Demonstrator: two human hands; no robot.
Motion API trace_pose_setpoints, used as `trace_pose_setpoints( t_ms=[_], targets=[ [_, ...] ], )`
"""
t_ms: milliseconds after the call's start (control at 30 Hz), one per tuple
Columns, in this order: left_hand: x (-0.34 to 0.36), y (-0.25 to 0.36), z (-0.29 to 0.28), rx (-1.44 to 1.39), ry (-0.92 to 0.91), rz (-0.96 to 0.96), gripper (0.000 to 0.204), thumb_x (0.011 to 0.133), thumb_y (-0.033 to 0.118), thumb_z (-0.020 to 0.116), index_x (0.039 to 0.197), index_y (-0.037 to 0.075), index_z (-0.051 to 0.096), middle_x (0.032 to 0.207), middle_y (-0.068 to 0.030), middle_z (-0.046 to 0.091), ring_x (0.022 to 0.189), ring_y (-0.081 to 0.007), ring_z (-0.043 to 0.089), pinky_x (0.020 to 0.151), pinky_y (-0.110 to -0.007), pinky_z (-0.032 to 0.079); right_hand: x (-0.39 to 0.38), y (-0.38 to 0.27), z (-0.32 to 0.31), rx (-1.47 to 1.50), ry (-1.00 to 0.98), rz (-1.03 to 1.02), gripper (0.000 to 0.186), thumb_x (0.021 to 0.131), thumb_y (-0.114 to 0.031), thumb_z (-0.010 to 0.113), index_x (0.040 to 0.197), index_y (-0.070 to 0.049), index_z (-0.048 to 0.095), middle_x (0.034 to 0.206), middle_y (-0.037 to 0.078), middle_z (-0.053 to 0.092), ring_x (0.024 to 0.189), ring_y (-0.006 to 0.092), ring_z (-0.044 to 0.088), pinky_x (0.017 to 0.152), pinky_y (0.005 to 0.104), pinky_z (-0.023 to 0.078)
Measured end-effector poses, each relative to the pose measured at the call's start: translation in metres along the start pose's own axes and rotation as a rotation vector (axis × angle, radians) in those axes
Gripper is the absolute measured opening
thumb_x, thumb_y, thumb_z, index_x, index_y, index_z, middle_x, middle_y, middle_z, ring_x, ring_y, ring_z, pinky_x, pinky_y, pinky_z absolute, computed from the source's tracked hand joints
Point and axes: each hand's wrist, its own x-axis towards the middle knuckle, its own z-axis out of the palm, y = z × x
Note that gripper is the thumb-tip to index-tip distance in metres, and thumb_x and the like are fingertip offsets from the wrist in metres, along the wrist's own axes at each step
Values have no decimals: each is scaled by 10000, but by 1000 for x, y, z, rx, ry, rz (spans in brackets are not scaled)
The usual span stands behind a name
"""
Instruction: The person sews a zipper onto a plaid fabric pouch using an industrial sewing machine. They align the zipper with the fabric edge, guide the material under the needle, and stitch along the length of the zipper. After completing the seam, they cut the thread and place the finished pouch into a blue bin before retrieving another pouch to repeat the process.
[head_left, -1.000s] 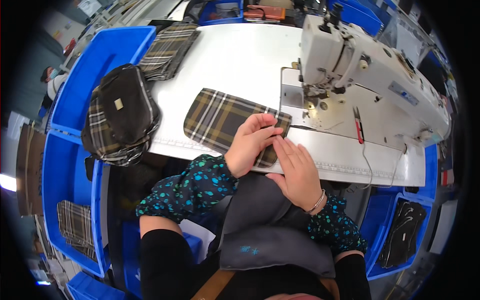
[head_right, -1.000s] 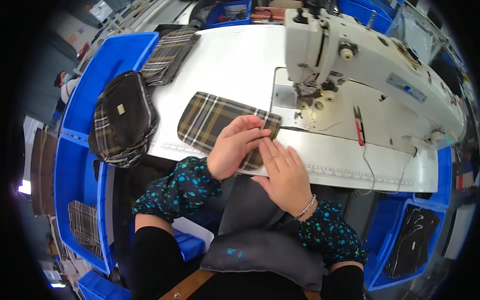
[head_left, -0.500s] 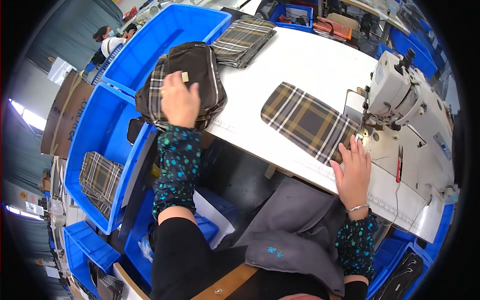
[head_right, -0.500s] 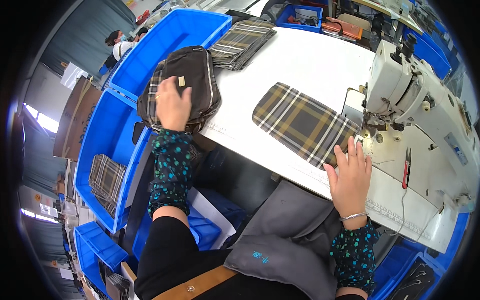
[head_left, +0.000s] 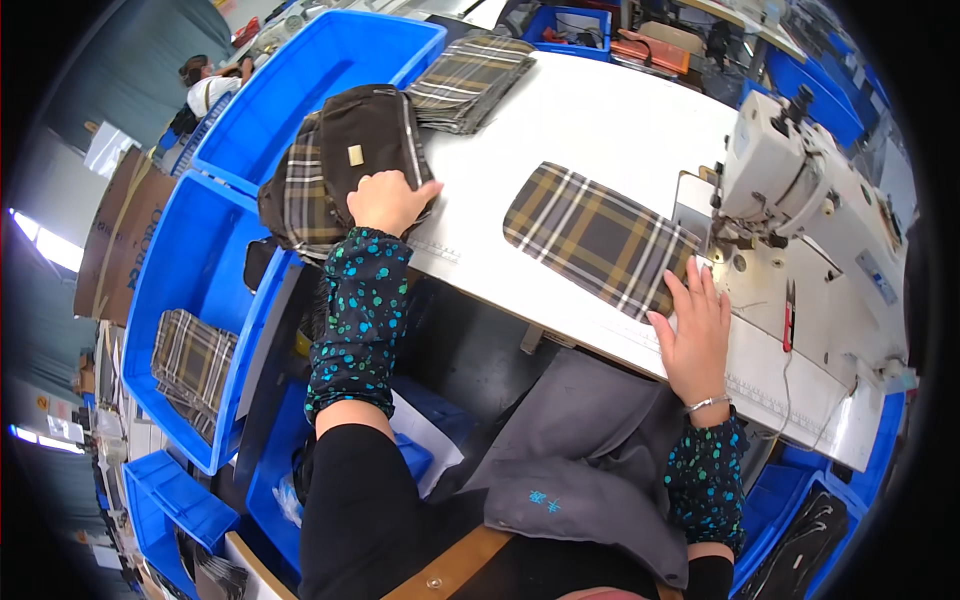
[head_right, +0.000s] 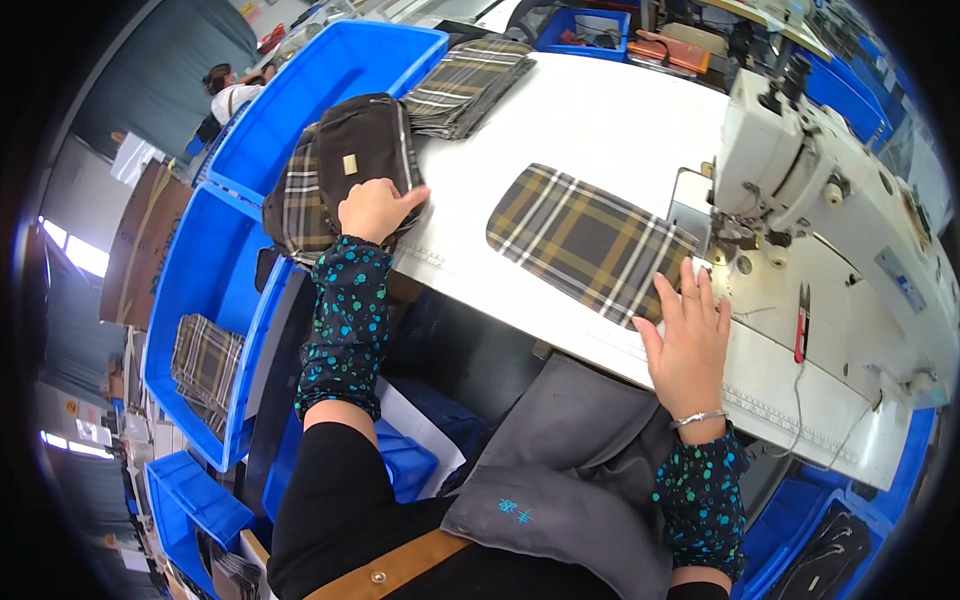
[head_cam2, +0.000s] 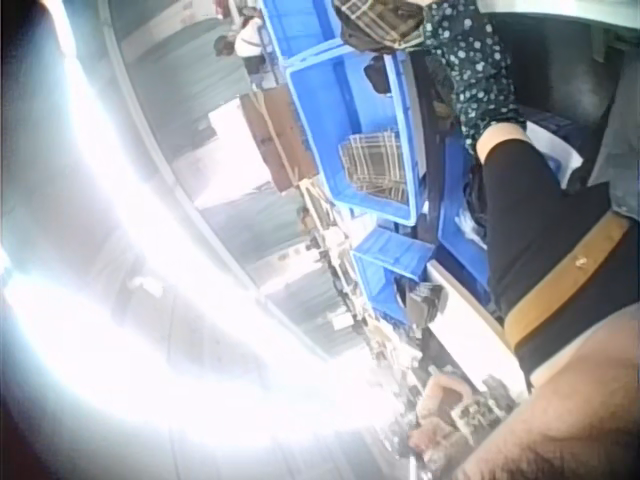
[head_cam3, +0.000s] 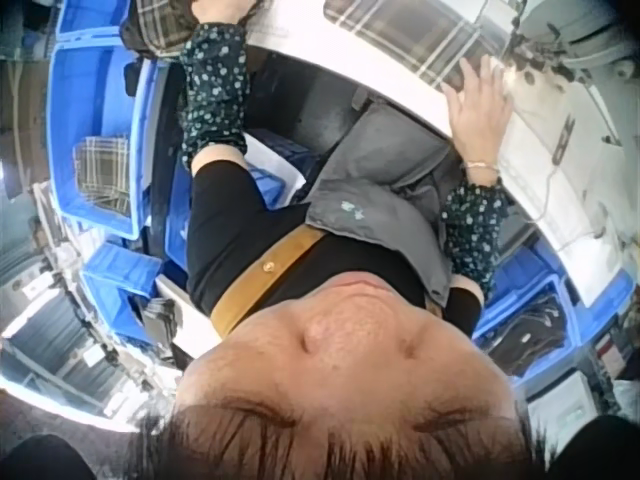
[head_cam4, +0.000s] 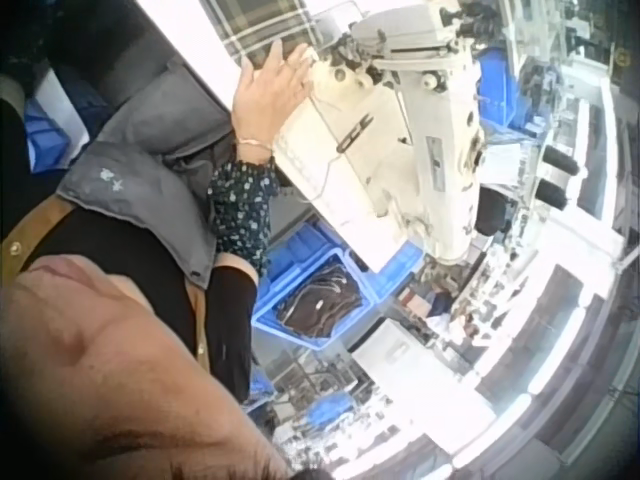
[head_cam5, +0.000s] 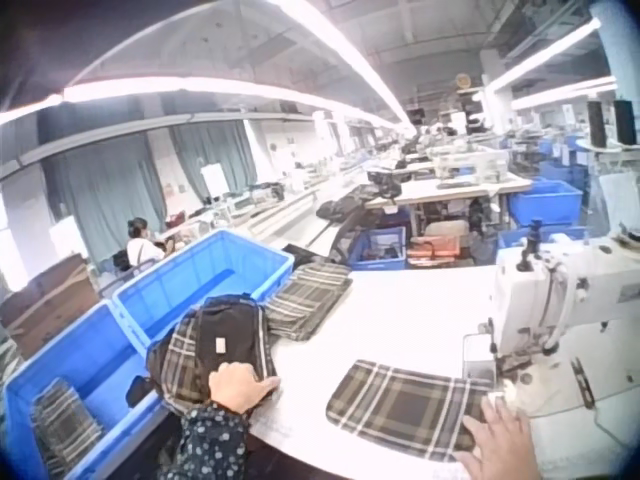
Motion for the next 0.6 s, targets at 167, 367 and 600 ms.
trace_pose_setpoints(
  t_ms=[167, 367, 600],
  targets=[
    [12, -11, 16, -214, -41, 5, 450, 838, 492, 789, 848, 43, 761, 884, -191, 748, 886, -390, 722, 798, -490, 549, 2, -2, 1, 0, -5, 5, 559, 997, -401, 665, 1478, -127, 580, 1651, 159, 414, 1516, 387, 367, 1230, 598, 251],
    [5, -24, -41, -279, 533, 83, 273, 970, 305, 693, 911, 44, 636, 896, -185, 700, 866, -430, 673, 749, -536, 501, 1, -1, -1, -16, 8, 10, 559, 985, -403, 686, 1462, -127, 592, 1609, 173, 460, 1491, 386, 400, 1212, 606, 287],
    [-82, -31, -170, -997, 579, 354, 224, 1062, 172, 659, 910, 14, 615, 873, 44, 544, 822, -48, 428, 755, -218, 358, 0, -1, 1, 44, 88, -12, 562, 976, -385, 700, 1427, -63, 601, 1574, 179, 498, 1468, 373, 433, 1205, 544, 336]
  ],
)
